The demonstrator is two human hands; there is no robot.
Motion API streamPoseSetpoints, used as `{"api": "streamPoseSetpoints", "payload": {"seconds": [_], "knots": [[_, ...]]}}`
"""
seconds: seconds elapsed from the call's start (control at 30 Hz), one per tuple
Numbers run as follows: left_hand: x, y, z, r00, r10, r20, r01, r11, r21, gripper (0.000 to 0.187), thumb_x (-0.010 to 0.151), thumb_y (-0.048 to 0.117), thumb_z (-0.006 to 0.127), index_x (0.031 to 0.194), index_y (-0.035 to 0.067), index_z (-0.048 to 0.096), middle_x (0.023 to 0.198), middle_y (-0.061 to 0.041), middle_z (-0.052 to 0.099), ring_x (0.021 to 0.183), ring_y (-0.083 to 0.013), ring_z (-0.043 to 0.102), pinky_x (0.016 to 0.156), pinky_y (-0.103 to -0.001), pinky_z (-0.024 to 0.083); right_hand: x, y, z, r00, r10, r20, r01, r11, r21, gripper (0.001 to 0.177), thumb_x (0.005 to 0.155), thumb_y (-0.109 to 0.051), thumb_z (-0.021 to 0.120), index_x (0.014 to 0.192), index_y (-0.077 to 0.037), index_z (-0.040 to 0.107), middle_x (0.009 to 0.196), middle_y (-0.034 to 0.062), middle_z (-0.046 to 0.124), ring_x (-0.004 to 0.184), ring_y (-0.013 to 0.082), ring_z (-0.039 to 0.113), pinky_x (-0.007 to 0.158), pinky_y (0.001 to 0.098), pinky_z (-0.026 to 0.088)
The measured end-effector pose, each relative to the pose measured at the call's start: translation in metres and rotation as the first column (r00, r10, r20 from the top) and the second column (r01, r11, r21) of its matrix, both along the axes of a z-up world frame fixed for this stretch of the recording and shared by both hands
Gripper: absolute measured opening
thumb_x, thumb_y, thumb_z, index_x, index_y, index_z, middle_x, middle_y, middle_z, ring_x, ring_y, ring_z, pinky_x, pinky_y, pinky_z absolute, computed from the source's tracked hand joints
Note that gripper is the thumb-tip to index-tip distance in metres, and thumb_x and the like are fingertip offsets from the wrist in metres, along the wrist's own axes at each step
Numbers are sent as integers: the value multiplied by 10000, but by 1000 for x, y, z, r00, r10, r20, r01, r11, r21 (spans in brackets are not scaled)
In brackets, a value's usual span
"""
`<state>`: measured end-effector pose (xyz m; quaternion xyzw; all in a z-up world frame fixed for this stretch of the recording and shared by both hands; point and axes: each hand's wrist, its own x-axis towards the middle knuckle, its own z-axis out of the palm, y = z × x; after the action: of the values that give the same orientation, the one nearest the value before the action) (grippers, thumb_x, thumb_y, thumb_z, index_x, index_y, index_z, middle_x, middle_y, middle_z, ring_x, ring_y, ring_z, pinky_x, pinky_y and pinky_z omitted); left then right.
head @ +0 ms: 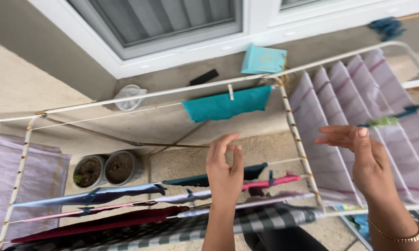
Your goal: Hanging various pieces of laundry on a drying rack on a balcony
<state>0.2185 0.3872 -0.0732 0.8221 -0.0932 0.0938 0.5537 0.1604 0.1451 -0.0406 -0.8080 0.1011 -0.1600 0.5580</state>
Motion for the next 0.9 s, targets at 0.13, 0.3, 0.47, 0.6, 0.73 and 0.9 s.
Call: {"api": "streamPoseSetpoints", "payload": {"seconds": [0.13, 0.3, 0.47, 0.6, 0.73, 0.9], "knots": [[-32, -41, 15, 988, -139, 66, 140, 990, -1, 296, 1050, 321, 501, 1240, 152, 653, 1227, -51, 646, 942, -171, 688, 851, -395, 544, -55, -32, -3, 998, -49, 46, 46, 998, 52, 764, 1118, -481, 202, 1097, 111, 685, 1048, 231, 751, 1002, 337, 753, 986, 412, 569], [-50, -90, 31, 936, -282, 212, 274, 960, 65, 276, 1035, 261, 520, 1242, 137, 654, 1173, -55, 673, 919, -178, 680, 756, -349, 546, -106, -90, 12, 982, -175, 70, 176, 984, 0, 664, 1149, -382, 242, 1048, 83, 704, 1093, 208, 758, 1041, 293, 746, 1019, 362, 530], [-70, -169, 27, 916, -348, 202, 341, 938, 69, 238, 983, 136, 583, 1191, 139, 698, 1098, -26, 719, 877, -167, 714, 822, -354, 548, -177, -187, 18, 900, -418, 122, 422, 907, -9, 614, 1153, -391, 297, 1075, 70, 696, 1084, 193, 739, 957, 257, 731, 937, 335, 570], [-94, -271, 8, 899, -432, 71, 429, 902, 59, 253, 1001, 200, 576, 1219, 126, 682, 1153, -36, 730, 903, -154, 706, 803, -326, 561, -238, -284, 3, 819, -572, 40, 573, 819, -21, 565, 1151, -400, 335, 1142, 37, 693, 955, 197, 729, 952, 256, 727, 959, 352, 583], [-136, -386, -28, 842, -539, 21, 538, 842, 39, 230, 984, 170, 611, 1200, 117, 669, 1183, -22, 758, 903, -151, 723, 839, -301, 548, -289, -378, -44, 769, -626, -130, 637, 768, 72, 425, 1153, -237, 392, 1175, 54, 701, 978, 204, 747, 951, 255, 731, 931, 339, 590], [-181, -491, -58, 752, -659, -24, 659, 752, 11, 227, 1006, 164, 553, 1160, 72, 691, 1083, -76, 736, 929, -200, 710, 843, -320, 553, -322, -457, -121, 646, -625, -438, 711, 701, 47, 337, 1088, -224, 477, 1168, -19, 733, 1000, 158, 800, 980, 222, 761, 940, 337, 605]]}}
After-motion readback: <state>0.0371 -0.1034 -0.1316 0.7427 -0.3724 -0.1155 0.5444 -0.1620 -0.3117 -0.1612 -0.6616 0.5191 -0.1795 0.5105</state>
